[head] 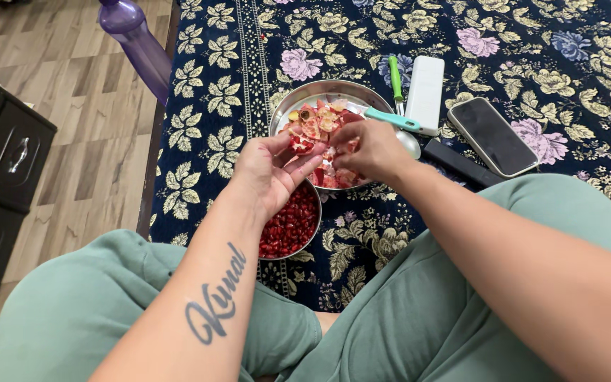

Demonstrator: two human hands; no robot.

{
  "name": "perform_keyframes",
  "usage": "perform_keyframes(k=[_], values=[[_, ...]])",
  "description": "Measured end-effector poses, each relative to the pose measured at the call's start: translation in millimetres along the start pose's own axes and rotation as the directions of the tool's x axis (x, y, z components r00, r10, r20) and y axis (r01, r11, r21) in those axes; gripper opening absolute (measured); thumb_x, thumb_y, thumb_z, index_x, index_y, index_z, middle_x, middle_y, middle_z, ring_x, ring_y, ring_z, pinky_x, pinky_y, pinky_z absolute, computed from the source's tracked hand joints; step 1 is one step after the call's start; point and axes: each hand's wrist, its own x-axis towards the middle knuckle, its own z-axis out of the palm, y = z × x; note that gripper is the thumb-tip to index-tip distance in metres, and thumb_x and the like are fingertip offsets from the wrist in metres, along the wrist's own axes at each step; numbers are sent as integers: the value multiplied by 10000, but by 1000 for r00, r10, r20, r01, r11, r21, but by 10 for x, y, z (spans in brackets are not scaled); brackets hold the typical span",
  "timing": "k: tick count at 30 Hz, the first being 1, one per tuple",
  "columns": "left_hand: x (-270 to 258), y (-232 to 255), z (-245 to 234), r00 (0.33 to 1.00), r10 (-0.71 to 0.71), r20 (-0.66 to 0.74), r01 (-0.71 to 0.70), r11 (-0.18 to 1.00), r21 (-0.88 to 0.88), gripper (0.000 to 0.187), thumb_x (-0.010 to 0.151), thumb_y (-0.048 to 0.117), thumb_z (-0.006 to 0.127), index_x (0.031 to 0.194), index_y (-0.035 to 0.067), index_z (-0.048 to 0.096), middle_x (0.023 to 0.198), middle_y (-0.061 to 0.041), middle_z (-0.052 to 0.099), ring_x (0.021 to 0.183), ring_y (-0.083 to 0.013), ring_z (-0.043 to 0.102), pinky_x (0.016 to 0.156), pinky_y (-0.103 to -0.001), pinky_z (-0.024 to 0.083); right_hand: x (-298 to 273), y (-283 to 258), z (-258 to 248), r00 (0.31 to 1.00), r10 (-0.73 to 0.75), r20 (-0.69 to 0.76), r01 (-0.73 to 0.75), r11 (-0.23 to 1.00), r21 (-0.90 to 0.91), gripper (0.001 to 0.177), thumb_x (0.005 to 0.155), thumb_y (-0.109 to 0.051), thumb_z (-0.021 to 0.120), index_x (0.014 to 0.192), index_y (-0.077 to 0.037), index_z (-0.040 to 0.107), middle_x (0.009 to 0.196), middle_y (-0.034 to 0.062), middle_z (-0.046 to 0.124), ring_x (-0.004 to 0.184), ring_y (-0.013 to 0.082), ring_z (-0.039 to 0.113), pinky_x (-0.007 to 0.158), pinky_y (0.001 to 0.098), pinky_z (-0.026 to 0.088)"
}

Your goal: The person sits cross-legged on the floor and separates pomegranate arils from the fruit by hand. They place the arils into a small metal bowl and discard the membranes and rind into a larger metal plate. The process continues throughout the clip.

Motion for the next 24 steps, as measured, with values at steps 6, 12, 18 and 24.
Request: perform_keyframes(k=[6,12,18,24], values=[[-223,-96,130,985,124,-119,-67,915,398,316,997,191,496,1277,98,607,1156,-161,689,1041,-291,724,853,-443,644,-75,-291,-42,957,73,280,-276,518,809,326,903,-138,693,1221,-67,712,1031,69,781,893,139,771,789,316,682],[-533,-158,247,892,345,-292,-68,741,668,292,939,210,660,1175,38,683,1058,-121,734,877,-234,774,664,-399,704,-223,-383,45,941,143,307,-338,458,822,236,907,-44,746,1127,-5,671,1016,94,731,888,177,748,825,332,666],[-778,-141,100,755,653,-48,-118,208,971,215,815,284,837,945,113,847,868,-81,829,753,-148,788,677,-270,601,-307,-496,166,947,137,291,-320,465,825,219,874,-13,745,1088,-12,696,1002,87,757,882,177,757,802,303,646],[-848,15,-120,919,325,-223,-93,729,679,196,892,211,726,1018,70,773,937,-69,783,804,-188,779,639,-368,649,-370,-622,204,930,93,357,-363,398,842,240,892,-30,731,1131,-7,732,1028,62,766,934,157,736,844,295,642]])
